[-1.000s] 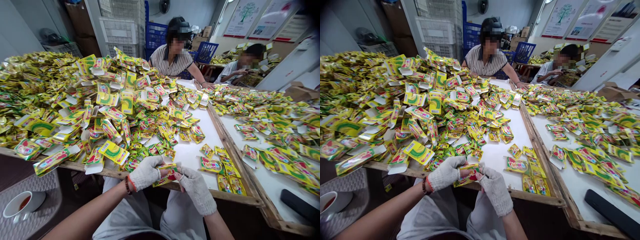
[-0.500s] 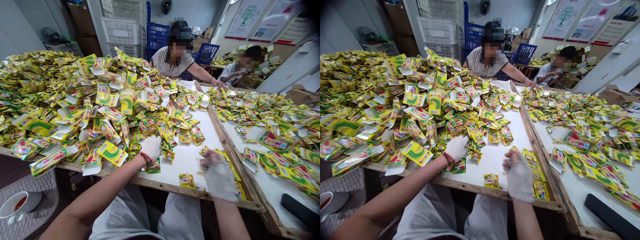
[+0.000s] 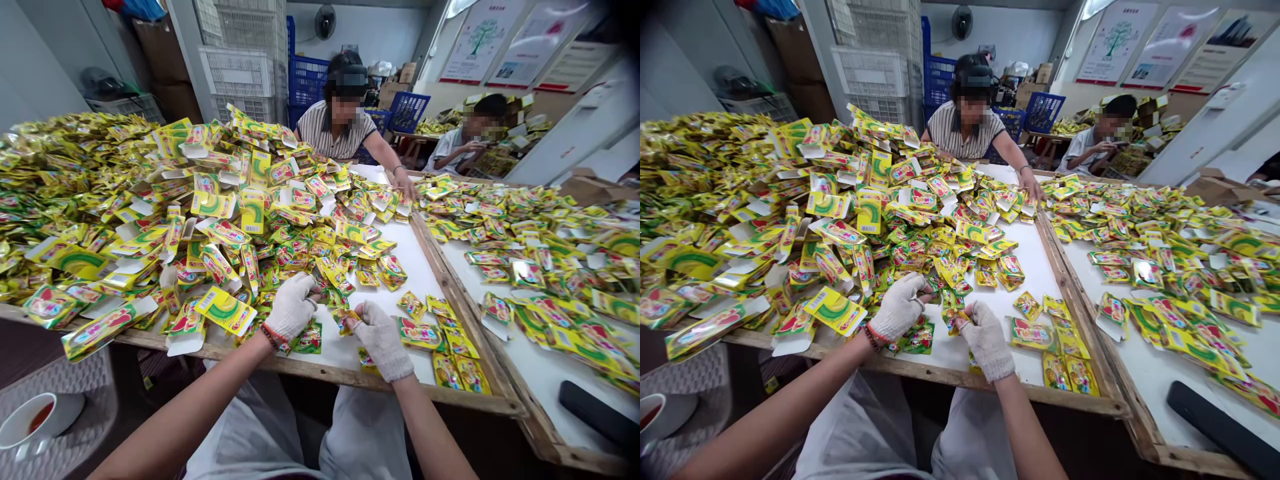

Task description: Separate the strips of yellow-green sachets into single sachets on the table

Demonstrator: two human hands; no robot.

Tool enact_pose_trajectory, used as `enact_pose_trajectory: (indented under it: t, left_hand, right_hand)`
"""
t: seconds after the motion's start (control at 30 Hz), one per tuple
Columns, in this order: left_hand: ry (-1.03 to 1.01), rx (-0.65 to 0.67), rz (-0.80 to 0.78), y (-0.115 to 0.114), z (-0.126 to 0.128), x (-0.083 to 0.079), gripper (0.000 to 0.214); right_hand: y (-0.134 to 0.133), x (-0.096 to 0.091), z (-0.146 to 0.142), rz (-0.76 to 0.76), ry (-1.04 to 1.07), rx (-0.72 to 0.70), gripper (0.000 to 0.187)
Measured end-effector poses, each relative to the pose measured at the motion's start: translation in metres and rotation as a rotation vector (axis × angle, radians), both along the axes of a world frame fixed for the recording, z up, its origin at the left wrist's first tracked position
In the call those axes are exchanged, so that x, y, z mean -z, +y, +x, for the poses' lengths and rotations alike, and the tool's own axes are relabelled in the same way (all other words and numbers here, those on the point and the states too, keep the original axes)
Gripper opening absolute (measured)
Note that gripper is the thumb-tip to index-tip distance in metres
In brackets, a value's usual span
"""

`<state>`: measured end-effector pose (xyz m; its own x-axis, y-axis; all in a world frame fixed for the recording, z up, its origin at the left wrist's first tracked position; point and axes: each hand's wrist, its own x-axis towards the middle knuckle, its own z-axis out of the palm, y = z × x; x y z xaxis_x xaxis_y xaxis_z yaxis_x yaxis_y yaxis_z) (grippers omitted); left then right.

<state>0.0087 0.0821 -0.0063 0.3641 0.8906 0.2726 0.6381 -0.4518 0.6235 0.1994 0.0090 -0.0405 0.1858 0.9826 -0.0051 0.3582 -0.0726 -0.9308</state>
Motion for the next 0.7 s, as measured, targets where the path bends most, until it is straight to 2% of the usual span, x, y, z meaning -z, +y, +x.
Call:
enact_pose_trajectory:
  t: [0.1, 0.2, 0.37, 0.47, 0.53, 0.6, 0.7]
  left_hand:
    - [-0.245, 0.000, -0.122, -0.015, 0.002, -0.003, 0.004]
    - [-0.472, -0.008, -0.321, -0.033, 0.010, -0.001, 0.010]
    - [-0.979, 0.081, -0.638, -0.060, 0.023, 0.009, 0.039]
    - [-1.218, 0.103, -0.840, -0.071, 0.028, 0.010, 0.047]
    - [-1.319, 0.129, -0.940, -0.076, 0.029, 0.010, 0.051]
    - [-1.353, 0.152, -0.964, -0.076, 0.028, 0.011, 0.046]
    - [-1.258, 0.084, -0.875, -0.069, 0.024, 0.015, 0.034]
  right_hand:
    - [-0.008, -0.011, -0.005, -0.010, 0.228, 0.011, 0.031]
    - [-0.012, -0.018, -0.016, 0.022, 0.251, 0.017, 0.033]
    - [-0.020, -0.016, -0.028, 0.023, 0.187, 0.082, 0.030]
    - [-0.026, -0.013, -0.028, -0.019, 0.408, 0.106, 0.027]
    - [-0.028, -0.012, -0.026, -0.071, 0.658, 0.092, 0.026]
    - [-0.031, -0.011, -0.025, -0.115, 0.817, 0.053, 0.027]
    - [-0.036, -0.011, -0.027, -0.095, 0.809, 0.081, 0.028]
